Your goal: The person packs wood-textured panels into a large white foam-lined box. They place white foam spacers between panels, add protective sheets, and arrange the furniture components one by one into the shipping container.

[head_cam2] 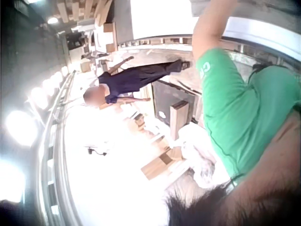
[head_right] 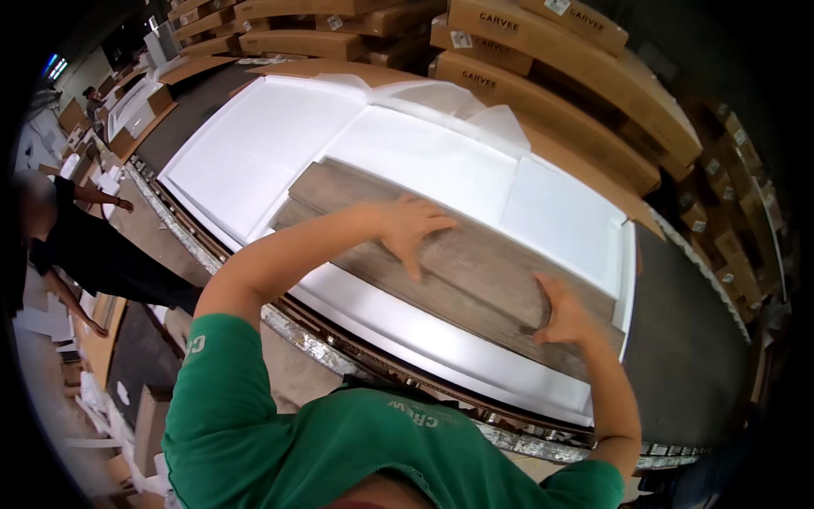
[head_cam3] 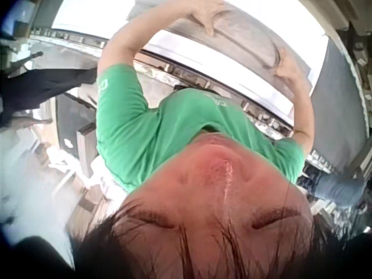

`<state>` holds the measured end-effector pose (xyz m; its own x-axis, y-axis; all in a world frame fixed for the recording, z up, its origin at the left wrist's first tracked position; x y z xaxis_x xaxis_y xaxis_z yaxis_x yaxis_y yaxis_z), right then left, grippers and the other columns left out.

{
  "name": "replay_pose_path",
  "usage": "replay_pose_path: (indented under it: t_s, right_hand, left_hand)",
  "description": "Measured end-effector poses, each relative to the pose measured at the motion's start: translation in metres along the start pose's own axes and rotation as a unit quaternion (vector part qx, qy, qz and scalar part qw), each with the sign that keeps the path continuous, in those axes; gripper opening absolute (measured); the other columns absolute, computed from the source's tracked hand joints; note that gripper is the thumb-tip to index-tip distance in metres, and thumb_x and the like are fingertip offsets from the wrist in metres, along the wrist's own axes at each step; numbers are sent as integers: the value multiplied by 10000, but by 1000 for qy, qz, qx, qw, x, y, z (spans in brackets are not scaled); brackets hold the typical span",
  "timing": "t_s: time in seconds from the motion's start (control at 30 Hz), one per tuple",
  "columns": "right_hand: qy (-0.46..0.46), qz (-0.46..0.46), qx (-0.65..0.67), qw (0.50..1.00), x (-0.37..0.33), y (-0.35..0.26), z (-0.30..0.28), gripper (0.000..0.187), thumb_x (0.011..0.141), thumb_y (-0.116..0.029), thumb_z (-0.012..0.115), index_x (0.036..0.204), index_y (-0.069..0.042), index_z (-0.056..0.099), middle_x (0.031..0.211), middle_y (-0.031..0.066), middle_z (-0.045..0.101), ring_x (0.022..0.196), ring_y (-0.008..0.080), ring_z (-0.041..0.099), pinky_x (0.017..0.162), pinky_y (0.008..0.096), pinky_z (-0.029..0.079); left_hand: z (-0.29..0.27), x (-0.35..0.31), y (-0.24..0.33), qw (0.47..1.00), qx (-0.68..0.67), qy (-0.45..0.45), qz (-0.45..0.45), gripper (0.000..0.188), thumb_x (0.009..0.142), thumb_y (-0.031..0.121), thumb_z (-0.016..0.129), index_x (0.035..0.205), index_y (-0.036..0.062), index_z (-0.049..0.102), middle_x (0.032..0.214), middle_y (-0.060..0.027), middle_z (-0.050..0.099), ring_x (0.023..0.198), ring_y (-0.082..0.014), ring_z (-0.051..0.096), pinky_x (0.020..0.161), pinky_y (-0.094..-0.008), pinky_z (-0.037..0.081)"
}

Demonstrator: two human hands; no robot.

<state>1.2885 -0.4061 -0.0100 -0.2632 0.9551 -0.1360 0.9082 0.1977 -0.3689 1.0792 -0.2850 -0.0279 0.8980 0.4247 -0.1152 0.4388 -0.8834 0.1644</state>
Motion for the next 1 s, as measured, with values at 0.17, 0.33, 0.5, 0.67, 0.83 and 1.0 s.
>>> replay_pose_path:
  t_s: [0.17, 0.33, 0.5, 0.67, 0.83, 1.0]
  right_hand:
    - [-40, 22, -13, 999, 9, -2, 5, 915, 359, -161, 685, 1186, -14, 322, 1038, 195, 421, 984, 343, 368, 885, 348, 307]
    - [43, 11, -40, 998, 20, 16, -6, 897, 367, -145, 666, 1184, -10, 320, 1073, 192, 397, 985, 331, 362, 873, 348, 327]
    - [51, 32, -43, 997, 29, 26, -16, 843, 378, -126, 661, 1153, -3, 354, 1037, 179, 428, 956, 318, 372, 848, 351, 352]
    - [17, 7, -34, 999, -6, -2, -2, 861, 373, -130, 685, 1160, -11, 357, 1043, 184, 424, 980, 335, 380, 865, 350, 340]
    - [-4, -25, -36, 999, -36, -22, 20, 830, 375, -130, 701, 1134, -4, 389, 1048, 185, 424, 985, 339, 383, 857, 352, 341]
    - [89, -17, -16, 996, -39, -16, 16, 755, 409, -121, 692, 1101, 11, 420, 1062, 178, 419, 987, 336, 370, 860, 362, 334]
  left_hand:
    - [11, -14, -22, 998, 18, -48, -35, 908, 443, 349, 712, 1207, 105, 288, 1084, -153, 416, 1012, -288, 402, 805, -379, 344]
    - [0, 14, -38, 999, 25, 5, -40, 806, 438, 271, 695, 1149, 96, 356, 978, -141, 462, 953, -272, 426, 748, -366, 373]
    - [-5, 28, -34, 999, 6, 16, -35, 780, 421, 270, 699, 1114, 88, 389, 943, -150, 478, 913, -284, 446, 731, -369, 385]
    - [11, -18, 3, 999, -24, -12, -18, 778, 430, 251, 694, 1117, 59, 384, 955, -169, 477, 945, -303, 438, 757, -385, 381]
    - [17, -49, 26, 999, -33, -32, -5, 781, 474, 208, 684, 1164, 49, 354, 982, -156, 451, 934, -297, 434, 789, -361, 365]
    - [13, -30, 17, 998, -66, 6, 1, 778, 476, 187, 672, 1178, 70, 358, 1052, -122, 410, 983, -264, 384, 835, -356, 319]
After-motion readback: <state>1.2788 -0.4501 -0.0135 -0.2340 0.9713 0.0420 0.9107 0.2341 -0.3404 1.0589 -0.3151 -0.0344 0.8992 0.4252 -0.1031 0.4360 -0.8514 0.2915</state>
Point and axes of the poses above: each hand's wrist, its own x-axis towards the middle knuckle, its own z-axis out of the palm, y = z × x, the point moved 7 cm from there along x, towards the middle knuckle
